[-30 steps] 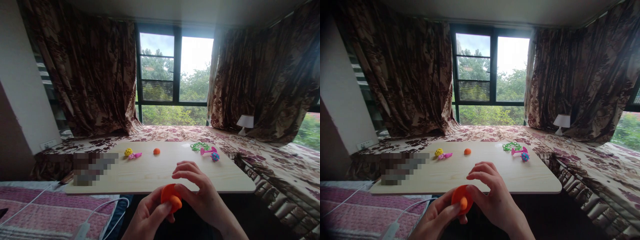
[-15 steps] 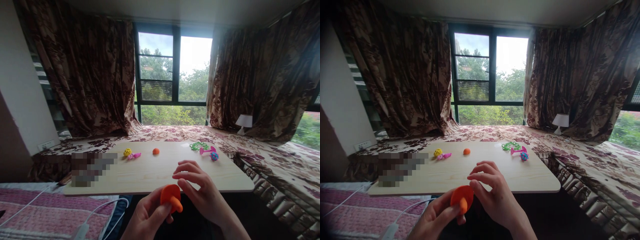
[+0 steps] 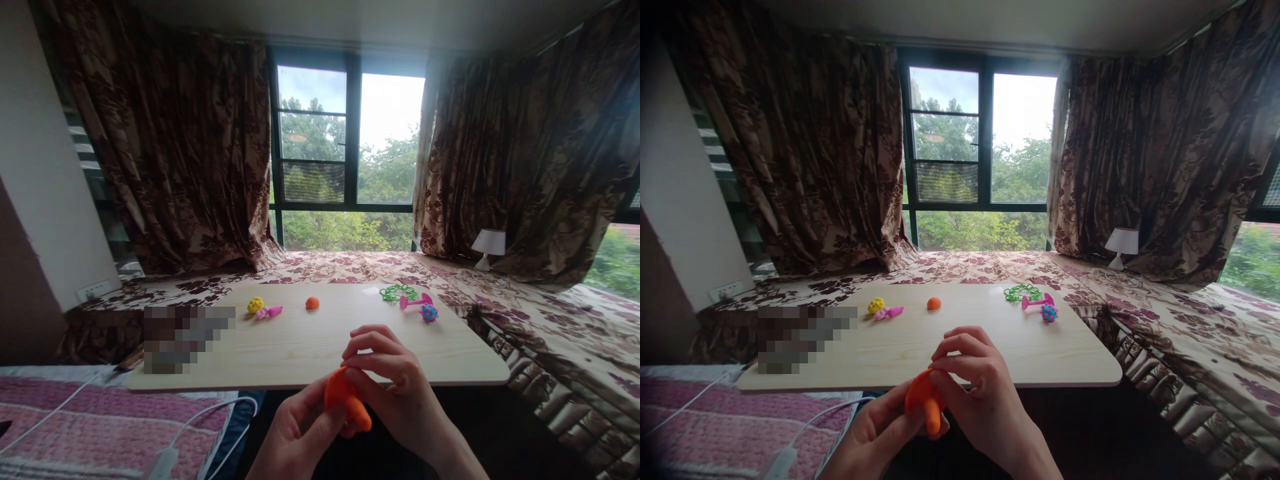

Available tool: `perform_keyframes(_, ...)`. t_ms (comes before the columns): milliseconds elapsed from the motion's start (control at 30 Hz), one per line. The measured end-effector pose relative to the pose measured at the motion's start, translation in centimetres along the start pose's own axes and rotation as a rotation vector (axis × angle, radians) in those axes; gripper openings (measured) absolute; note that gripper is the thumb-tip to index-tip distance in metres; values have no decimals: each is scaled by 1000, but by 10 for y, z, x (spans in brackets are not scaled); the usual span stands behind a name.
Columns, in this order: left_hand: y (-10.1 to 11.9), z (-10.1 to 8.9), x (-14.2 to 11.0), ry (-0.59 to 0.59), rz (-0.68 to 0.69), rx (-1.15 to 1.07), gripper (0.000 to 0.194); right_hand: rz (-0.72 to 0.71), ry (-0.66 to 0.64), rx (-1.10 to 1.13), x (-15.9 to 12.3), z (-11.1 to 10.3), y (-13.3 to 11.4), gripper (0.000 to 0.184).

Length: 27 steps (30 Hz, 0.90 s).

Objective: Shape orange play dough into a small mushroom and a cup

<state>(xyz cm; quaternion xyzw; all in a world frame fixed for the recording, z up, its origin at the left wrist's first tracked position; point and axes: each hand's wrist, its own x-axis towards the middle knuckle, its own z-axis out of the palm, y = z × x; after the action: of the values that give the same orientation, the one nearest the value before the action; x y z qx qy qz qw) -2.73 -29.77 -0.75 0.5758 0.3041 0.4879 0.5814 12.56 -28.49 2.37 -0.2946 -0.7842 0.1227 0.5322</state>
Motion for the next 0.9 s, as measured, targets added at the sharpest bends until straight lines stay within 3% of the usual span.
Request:
perform_keyframes(267,6,0,-1,-20,-1,57,27,18,-49,11,-1,0,0,20)
perform_keyframes(467,1,-3,0,12,-26,-56,29,-35,8,-22,0,4,2,21)
perform_keyframes(667,1,-6,1,-67,-6,-30,29,32,-54,-1,0,-2,0,28)
perform_keyframes(900,5,1,0,-79,10,45,26,26,-54,23,2,-1,-4,18)
